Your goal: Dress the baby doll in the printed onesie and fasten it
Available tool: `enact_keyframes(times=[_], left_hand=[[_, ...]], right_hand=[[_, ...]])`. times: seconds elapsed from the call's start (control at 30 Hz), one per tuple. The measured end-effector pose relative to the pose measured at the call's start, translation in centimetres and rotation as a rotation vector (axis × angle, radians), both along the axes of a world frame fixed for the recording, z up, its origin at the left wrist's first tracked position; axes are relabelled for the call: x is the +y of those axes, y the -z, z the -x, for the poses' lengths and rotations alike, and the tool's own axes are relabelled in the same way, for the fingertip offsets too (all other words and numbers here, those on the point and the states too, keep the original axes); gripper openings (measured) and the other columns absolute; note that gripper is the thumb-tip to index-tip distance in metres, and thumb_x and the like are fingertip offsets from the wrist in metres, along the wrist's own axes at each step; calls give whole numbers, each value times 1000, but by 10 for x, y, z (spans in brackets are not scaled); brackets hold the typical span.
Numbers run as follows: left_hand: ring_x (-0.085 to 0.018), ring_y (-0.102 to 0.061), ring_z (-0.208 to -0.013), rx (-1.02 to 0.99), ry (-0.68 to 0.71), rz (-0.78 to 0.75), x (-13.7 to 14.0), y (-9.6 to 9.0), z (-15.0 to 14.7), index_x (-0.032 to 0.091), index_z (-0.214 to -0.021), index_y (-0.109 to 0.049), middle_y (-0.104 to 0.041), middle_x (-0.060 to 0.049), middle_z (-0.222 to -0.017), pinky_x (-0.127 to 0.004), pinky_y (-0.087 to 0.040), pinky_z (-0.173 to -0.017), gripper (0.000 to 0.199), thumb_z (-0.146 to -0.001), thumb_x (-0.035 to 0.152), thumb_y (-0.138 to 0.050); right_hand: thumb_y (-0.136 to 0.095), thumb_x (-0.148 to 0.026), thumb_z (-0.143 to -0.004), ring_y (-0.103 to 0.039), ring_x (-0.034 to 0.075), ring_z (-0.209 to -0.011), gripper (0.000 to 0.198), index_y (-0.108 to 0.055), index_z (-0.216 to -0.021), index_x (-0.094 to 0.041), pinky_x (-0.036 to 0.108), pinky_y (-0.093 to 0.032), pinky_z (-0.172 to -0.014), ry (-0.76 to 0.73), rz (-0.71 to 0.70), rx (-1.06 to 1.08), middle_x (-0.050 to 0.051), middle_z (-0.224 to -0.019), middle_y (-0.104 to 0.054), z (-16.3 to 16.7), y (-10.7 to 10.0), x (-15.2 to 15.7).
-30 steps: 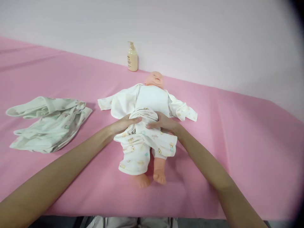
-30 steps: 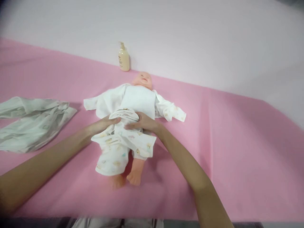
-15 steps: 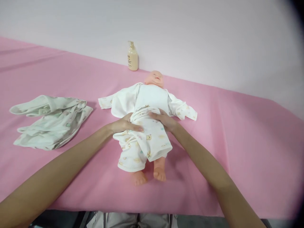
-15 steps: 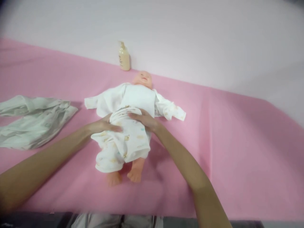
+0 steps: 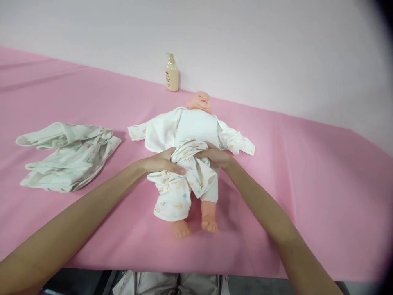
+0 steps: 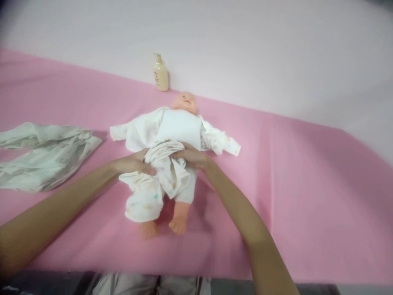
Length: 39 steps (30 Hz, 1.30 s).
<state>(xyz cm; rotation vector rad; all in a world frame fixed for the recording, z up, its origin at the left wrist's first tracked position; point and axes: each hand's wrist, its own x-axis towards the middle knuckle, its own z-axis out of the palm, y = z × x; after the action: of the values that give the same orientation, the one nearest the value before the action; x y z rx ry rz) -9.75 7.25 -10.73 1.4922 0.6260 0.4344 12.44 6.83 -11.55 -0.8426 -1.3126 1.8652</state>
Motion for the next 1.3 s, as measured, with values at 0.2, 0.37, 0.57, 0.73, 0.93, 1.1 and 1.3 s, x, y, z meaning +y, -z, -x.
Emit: enact_keyframes(times=[0.2,0.37,0.57,0.73,0.93,1.1,1.3], left_hand=[[-29,-67,-121,-72,-113,160,-5,1,-4,20,-130,-66,-72,-10,-128,-31,-58,-94,62,-73,32,-87],[-32,-68,-119,-278,-187,326,-6,11,-5,15,-132,-65,-69,-15,-132,-34,-61,-92,58,-79,33,-81],[-33,-63,-127,-469,-86,411,-3,16,-2,26,-154,-41,-64,-9,-142,-37,-60,-93,95,-69,22,-84],[-34,-64,-125,-279,-114,266,-2,10,-4,20,-144,-55,-71,-13,-130,-34,-60,-92,78,-72,18,-85],[-34,-69,-115,-222,-135,243,-3,8,-2,17,-139,-58,-72,-15,-125,-40,-60,-93,79,-66,19,-88],[-32,-68,-117,-234,-162,196,-3,13,-1,19,-143,-55,-71,-14,-127,-41,-57,-98,82,-68,24,-89],[-30,-69,-116,-170,-229,135,-1,11,-3,16,-134,-64,-73,-14,-124,-37,-56,-100,70,-72,38,-88]], right_hand=[[-86,-28,-71,-71,21,-100,37,-74,-105,-20,34,-57,-91,-12,-52,14,4,-105,-77,-2,0,0],[-92,-27,-65,-69,23,-108,60,-69,-120,-19,36,-54,-96,-174,-159,-80,7,-117,-74,-5,0,2],[-84,-29,-73,-68,22,-109,47,-68,-117,-23,35,-55,-96,6,-116,6,3,-116,-73,-2,5,1],[-83,-23,-64,-69,26,-106,47,-67,-108,-19,38,-56,-93,143,-103,92,5,-104,-75,4,6,-4],[-90,-24,-62,-67,24,-108,57,-67,-113,-19,35,-56,-93,1,-177,5,5,-109,-73,1,-4,-8],[-88,-24,-66,-67,22,-108,57,-65,-118,-21,32,-56,-91,-81,-196,-44,5,-112,-72,-2,-4,-7],[-81,-21,-63,-68,18,-80,43,-64,-102,-19,29,-56,-72,31,-110,75,0,-82,-70,1,5,-2]])
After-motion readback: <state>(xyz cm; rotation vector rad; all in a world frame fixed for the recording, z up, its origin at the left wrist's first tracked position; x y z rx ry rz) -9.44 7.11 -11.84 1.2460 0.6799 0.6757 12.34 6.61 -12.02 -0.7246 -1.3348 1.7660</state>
